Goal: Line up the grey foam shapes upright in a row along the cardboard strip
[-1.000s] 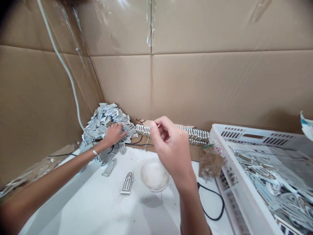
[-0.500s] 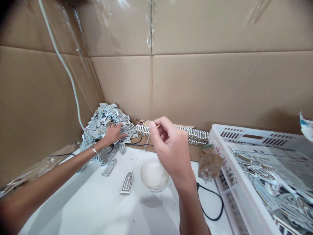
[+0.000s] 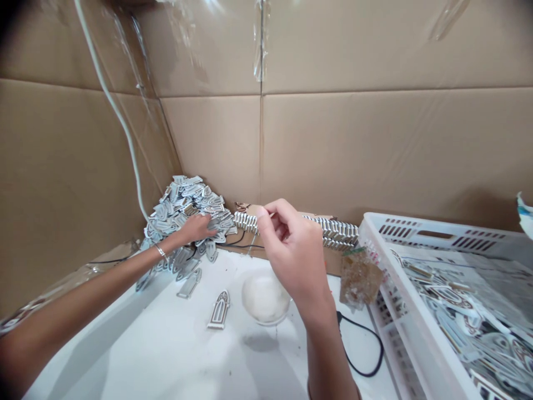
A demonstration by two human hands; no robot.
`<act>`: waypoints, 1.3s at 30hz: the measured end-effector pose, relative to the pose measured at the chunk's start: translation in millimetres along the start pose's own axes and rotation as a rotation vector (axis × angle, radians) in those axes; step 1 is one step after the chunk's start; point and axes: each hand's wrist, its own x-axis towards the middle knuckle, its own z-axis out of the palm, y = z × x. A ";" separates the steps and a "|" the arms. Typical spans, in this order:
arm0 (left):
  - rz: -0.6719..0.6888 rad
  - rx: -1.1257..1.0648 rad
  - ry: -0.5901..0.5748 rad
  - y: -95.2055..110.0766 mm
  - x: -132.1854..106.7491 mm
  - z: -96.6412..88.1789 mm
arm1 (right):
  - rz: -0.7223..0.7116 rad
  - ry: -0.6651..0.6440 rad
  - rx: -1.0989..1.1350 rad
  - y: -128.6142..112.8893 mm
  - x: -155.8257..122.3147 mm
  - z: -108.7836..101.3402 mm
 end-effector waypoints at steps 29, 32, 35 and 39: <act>0.402 -0.394 -0.057 -10.9 1.1 32.9 | 0.004 0.027 -0.013 2.6 -0.3 -7.2; 0.435 -0.345 -0.025 -8.6 -2.1 28.7 | 0.005 0.022 -0.012 2.5 -0.2 -7.8; 0.411 -0.275 0.015 -4.1 -7.6 27.3 | 0.004 0.032 -0.012 2.3 -0.1 -9.3; 0.330 -0.207 0.050 2.0 -11.7 29.5 | 0.001 0.035 -0.012 2.7 0.5 -10.1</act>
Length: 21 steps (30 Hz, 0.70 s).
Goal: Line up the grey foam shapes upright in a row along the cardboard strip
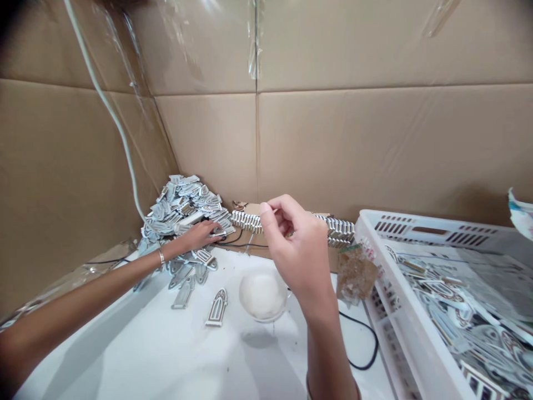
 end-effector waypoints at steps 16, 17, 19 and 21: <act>-0.157 0.151 -0.009 32.0 19.5 3.7 | 0.026 0.000 0.033 -0.2 0.0 -0.7; -0.162 0.158 -0.011 33.7 20.5 4.0 | 0.027 -0.001 0.035 0.1 0.0 -0.8; -0.162 0.166 -0.015 37.6 22.8 4.9 | 0.024 -0.002 0.043 0.8 0.0 -1.3; -0.139 0.158 -0.021 41.5 25.4 6.3 | 0.015 0.005 0.051 1.6 0.2 -2.2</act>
